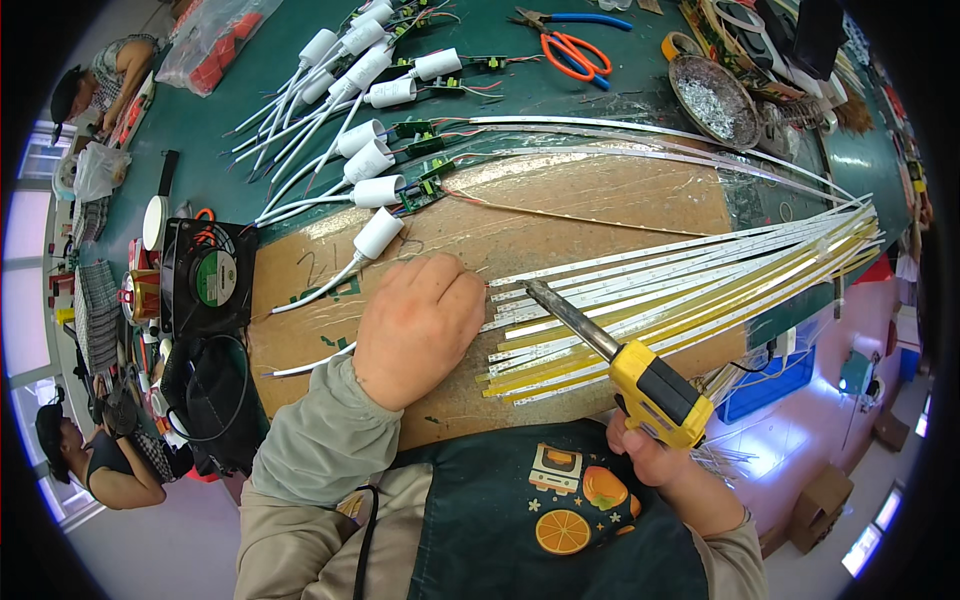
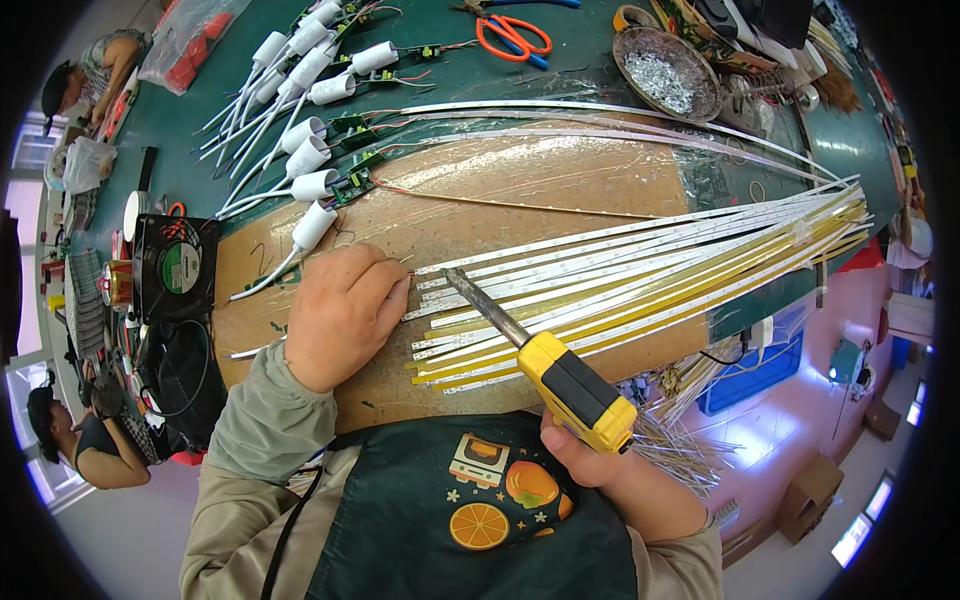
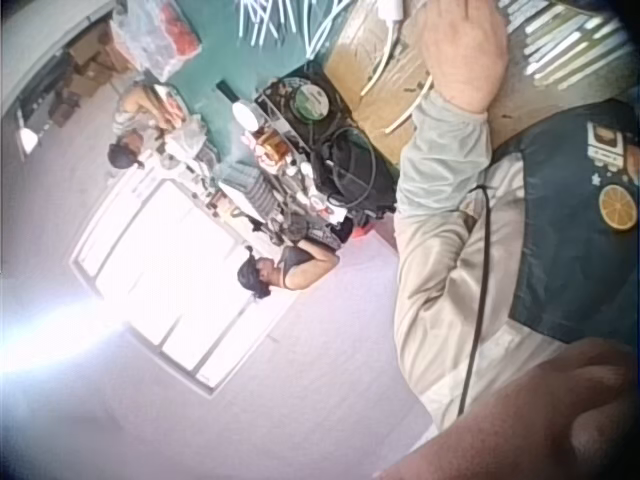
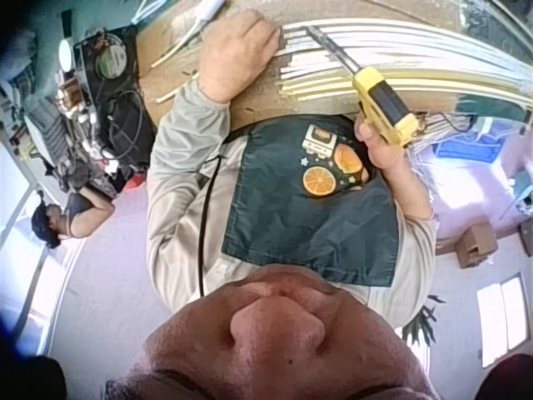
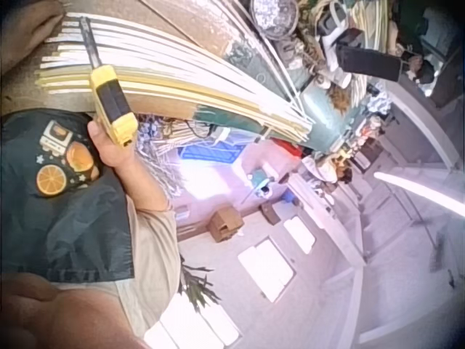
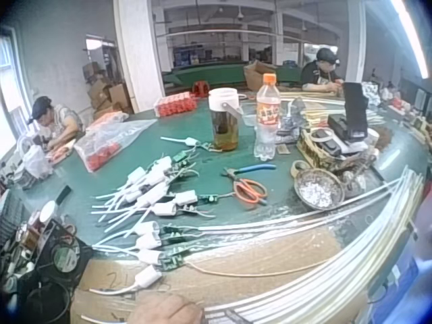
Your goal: The person solders electrical wires and sockets onto LED light strips and PCB boards using a soldering iron.
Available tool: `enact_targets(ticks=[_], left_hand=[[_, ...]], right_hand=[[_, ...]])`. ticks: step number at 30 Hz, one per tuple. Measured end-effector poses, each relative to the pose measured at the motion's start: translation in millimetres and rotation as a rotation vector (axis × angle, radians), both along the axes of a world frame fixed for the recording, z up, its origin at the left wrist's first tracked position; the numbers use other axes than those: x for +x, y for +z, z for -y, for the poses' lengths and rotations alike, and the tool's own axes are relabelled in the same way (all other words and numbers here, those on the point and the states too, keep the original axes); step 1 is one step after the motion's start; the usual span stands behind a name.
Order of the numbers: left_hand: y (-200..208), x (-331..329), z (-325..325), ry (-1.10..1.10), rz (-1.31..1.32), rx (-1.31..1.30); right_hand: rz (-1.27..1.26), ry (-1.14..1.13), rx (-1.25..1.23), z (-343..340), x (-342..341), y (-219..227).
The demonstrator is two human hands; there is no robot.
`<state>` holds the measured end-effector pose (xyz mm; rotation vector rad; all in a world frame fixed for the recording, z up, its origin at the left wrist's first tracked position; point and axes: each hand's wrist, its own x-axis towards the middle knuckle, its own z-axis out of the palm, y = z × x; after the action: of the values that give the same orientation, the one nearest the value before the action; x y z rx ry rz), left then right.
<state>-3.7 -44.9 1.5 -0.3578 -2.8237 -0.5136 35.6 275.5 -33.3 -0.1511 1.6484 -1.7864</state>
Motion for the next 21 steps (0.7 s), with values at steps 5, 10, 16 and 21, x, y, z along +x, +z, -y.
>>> enact_targets(ticks=[5, 10, 16, 21], left_hand=[[-0.2, -0.6, -0.5, 0.005, 0.023, 0.006], [8.2, 1.0, -2.9, 0.067, 0.114, 0.040], [1.9, -1.2, -1.1, 0.085, 0.111, 0.165], [8.9, -8.5, -0.2, 0.069, 0.201, 0.300]], right_hand=[[-0.102, 0.006, 0.039, -0.3, -0.8, -4.1], [-0.190, 0.026, 0.079, 0.0, 1.0, -5.3], [-0.198, 0.019, 0.091, -0.7, 1.5, -6.3], [-0.162, -0.024, 0.058, 3.3, 1.2, -3.3]])
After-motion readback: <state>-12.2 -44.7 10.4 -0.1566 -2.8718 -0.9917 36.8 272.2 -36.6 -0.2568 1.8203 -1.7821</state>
